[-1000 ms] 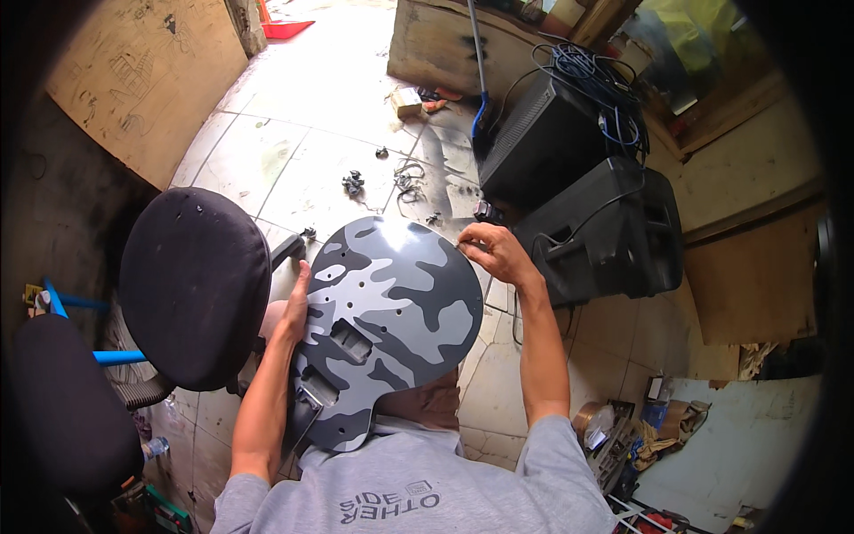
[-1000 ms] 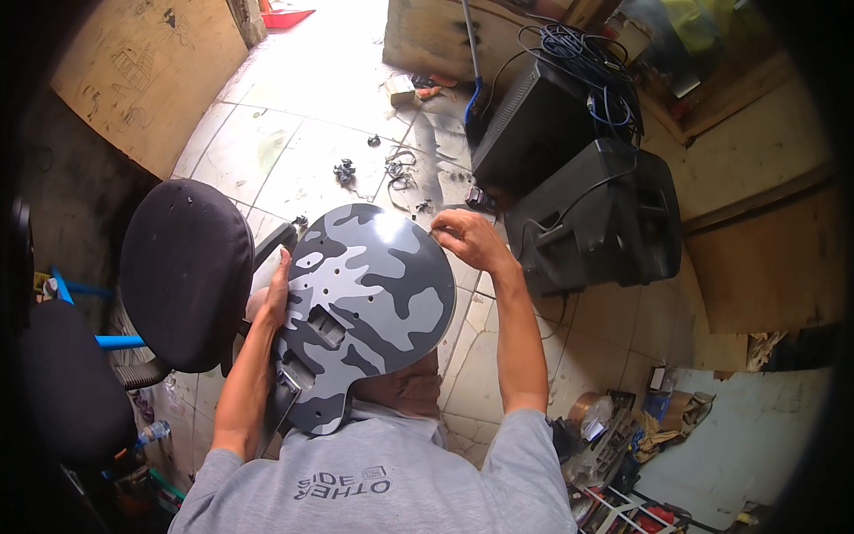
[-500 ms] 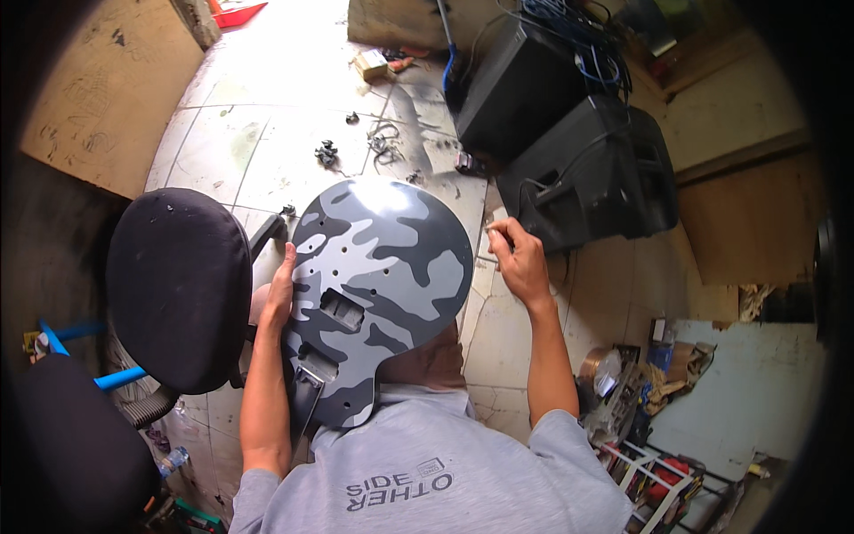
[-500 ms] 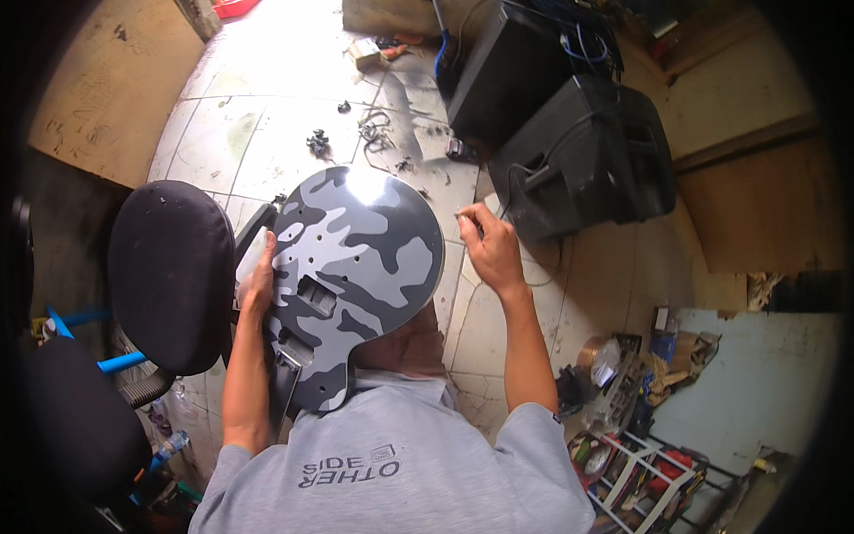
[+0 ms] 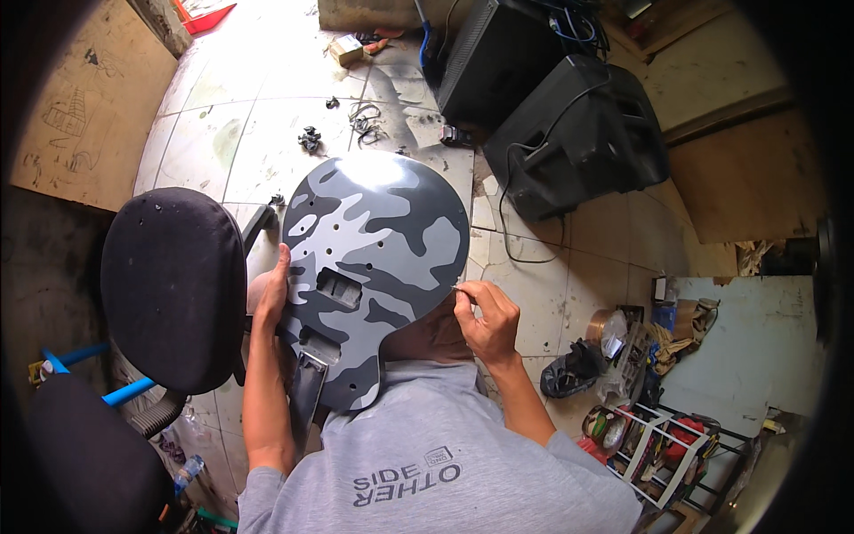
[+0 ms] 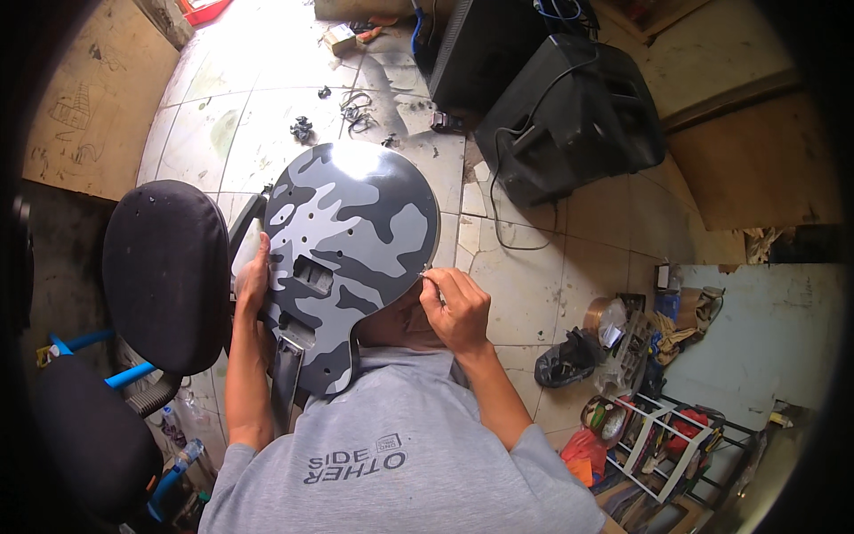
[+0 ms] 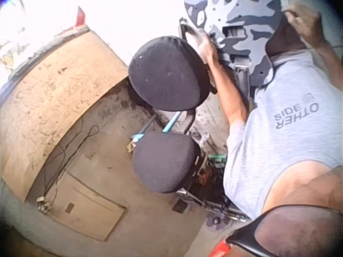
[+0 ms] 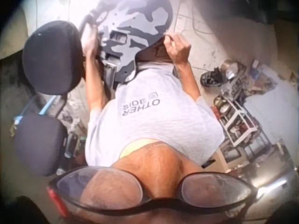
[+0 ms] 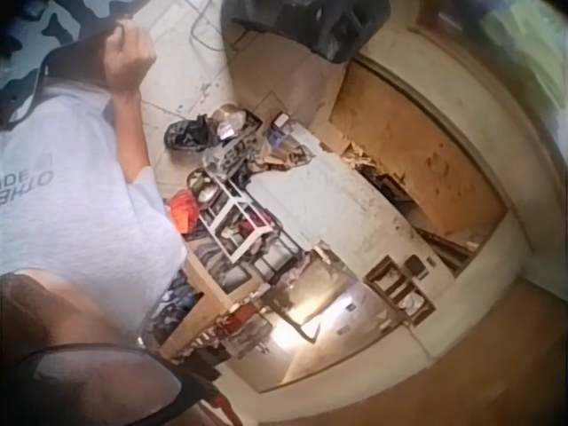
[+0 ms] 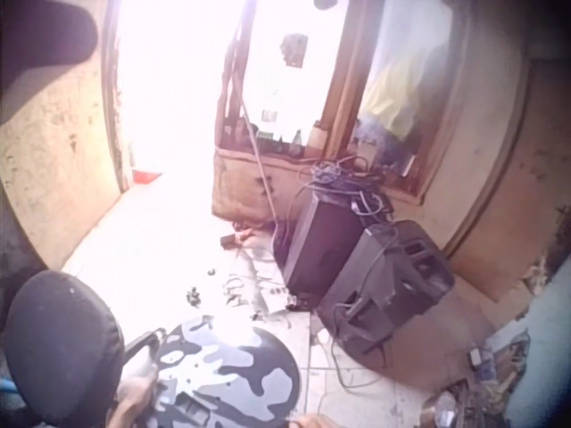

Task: The person works on the body of an electric guitar, handling a small component and checking the surface of the instrument by hand.

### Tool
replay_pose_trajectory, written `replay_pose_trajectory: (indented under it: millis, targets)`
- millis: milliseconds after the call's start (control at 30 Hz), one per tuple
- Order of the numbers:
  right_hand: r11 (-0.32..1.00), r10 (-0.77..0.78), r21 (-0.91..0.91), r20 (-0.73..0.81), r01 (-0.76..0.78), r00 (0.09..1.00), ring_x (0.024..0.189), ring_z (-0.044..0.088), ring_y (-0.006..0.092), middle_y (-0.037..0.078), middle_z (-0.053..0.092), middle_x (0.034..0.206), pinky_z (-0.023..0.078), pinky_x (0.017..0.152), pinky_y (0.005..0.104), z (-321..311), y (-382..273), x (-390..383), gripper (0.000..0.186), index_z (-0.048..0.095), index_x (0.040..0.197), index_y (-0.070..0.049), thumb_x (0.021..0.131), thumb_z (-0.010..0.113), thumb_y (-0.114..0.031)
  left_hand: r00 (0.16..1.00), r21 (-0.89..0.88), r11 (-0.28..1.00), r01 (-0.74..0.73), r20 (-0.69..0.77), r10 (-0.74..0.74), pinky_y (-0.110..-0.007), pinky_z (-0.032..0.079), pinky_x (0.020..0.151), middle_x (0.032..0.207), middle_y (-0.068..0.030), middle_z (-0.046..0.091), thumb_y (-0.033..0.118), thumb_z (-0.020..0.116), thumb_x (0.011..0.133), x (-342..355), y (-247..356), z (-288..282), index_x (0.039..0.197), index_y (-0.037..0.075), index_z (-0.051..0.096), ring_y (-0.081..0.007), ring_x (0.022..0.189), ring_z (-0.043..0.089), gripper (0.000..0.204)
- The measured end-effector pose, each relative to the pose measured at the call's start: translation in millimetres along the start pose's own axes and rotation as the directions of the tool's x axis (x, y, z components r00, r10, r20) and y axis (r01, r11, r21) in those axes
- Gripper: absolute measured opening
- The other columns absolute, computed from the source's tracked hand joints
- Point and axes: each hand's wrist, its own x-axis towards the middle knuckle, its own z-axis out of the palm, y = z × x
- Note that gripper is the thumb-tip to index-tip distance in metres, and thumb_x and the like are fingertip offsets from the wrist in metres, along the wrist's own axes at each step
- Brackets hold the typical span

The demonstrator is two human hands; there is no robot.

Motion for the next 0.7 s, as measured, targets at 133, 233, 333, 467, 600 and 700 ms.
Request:
replay_pose_trajectory:
  millis: [133, 233, 333, 467, 600, 700]
  targets:
    - [1.0, -0.025, -0.012, -0.02, 0.025, 0.999, 0.077, 0.072, 0.0289, 0.011, 0.072, 0.089, 0.057, 0.066, 0.0375, 4.3, 3.2, -2.1, 0.012, 0.07, 0.096, -0.004, 0.085, 0.073, -0.001, 1.0, 0.004, 1.0, -0.009, 0.002, 0.009, -0.039, 0.043, 0.106, 0.127, -0.0226, 0.071, 0.099, 0.037, 0.083, -2.4, 1.7, 0.8, 0.131, -0.003, 0.071, -0.0315, 0.124, 0.063, 0.118]
    - [0.996, -0.079, -0.054, -0.045, 0.077, 0.996, 0.076, 0.071, 0.0291, 0.01, 0.071, 0.088, 0.057, 0.065, 0.0379, 4.6, 4.2, 0.9, 0.012, 0.069, 0.096, -0.004, 0.085, 0.072, -0.001, 0.999, -0.009, 0.999, -0.036, 0.012, 0.036, -0.04, 0.041, 0.11, 0.131, -0.0241, 0.07, 0.099, 0.035, 0.084, -10.8, 10.8, 3.1, 0.133, -0.001, 0.071, -0.0341, 0.129, 0.061, 0.117]
    - [0.993, -0.081, -0.089, -0.049, 0.076, 0.996, 0.075, 0.07, 0.0297, 0.011, 0.07, 0.086, 0.057, 0.065, 0.0389, 3.9, 8.3, 6.8, 0.012, 0.068, 0.096, -0.004, 0.085, 0.072, -0.001, 0.999, -0.01, 0.999, -0.05, 0.002, 0.05, -0.041, 0.04, 0.112, 0.134, -0.0247, 0.069, 0.1, 0.034, 0.083, -14.6, 13.3, 2.7, 0.134, 0.0, 0.071, -0.0354, 0.132, 0.06, 0.118]
    - [0.994, -0.08, -0.074, -0.057, 0.076, 0.995, 0.074, 0.069, 0.0304, 0.011, 0.069, 0.085, 0.056, 0.066, 0.0399, 5.1, 20.6, 16.3, 0.012, 0.068, 0.095, -0.004, 0.085, 0.071, -0.001, 0.999, 0.014, 0.999, -0.032, 0.022, 0.032, -0.041, 0.039, 0.112, 0.134, -0.0249, 0.069, 0.101, 0.031, 0.082, -11.3, 10.5, 2.4, 0.134, 0.0, 0.071, -0.0355, 0.133, 0.06, 0.12]
    - [0.997, -0.073, -0.021, -0.011, 0.073, 0.997, 0.075, 0.069, 0.0303, 0.01, 0.069, 0.086, 0.056, 0.066, 0.0399, -0.4, 18.7, 14.2, 0.012, 0.068, 0.096, -0.004, 0.085, 0.071, -0.001, 0.999, 0.065, 0.997, -0.036, -0.025, 0.038, -0.041, 0.04, 0.111, 0.133, -0.0252, 0.069, 0.103, 0.027, 0.081, -8.6, 6.1, 3.4, 0.133, 0.0, 0.071, -0.0355, 0.133, 0.06, 0.123]
    - [0.994, -0.114, -0.004, -0.005, 0.114, 0.994, 0.075, 0.069, 0.0299, 0.01, 0.069, 0.086, 0.056, 0.066, 0.0398, 0.0, 13.4, 4.7, 0.012, 0.067, 0.096, -0.004, 0.085, 0.071, -0.001, 1.0, 0.063, 0.998, -0.023, -0.014, 0.024, -0.041, 0.04, 0.111, 0.134, -0.0254, 0.069, 0.103, 0.026, 0.08, -8.2, 7.5, 4.8, 0.136, 0.001, 0.07, -0.035, 0.134, 0.059, 0.125]
